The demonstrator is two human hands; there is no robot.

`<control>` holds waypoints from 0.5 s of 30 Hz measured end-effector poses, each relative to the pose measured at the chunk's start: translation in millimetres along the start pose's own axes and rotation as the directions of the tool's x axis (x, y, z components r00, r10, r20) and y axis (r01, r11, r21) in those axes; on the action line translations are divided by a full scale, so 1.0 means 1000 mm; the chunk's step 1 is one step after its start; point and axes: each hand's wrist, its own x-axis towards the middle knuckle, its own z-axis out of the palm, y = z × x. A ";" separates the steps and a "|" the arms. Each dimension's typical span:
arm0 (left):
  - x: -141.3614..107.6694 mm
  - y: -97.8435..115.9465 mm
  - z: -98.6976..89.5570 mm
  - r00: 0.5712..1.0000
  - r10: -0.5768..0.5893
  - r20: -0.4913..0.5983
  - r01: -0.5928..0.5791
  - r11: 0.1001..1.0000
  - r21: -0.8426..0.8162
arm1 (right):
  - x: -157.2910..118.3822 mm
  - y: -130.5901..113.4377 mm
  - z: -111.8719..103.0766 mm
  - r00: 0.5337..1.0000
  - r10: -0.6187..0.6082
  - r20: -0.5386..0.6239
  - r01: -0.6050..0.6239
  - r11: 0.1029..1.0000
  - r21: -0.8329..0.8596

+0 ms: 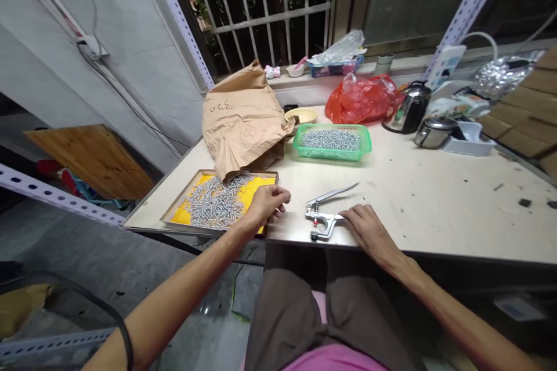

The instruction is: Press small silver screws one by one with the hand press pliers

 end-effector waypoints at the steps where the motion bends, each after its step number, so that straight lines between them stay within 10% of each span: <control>1: -0.009 0.001 0.010 0.998 -0.041 0.049 0.046 0.993 -0.106 | 0.003 -0.002 -0.001 1.000 -0.004 0.029 0.005 1.000 -0.022; 15: -0.031 -0.011 0.061 0.944 -0.319 0.087 0.330 0.929 -0.169 | 0.023 -0.002 0.011 0.998 0.015 0.066 0.000 0.975 -0.223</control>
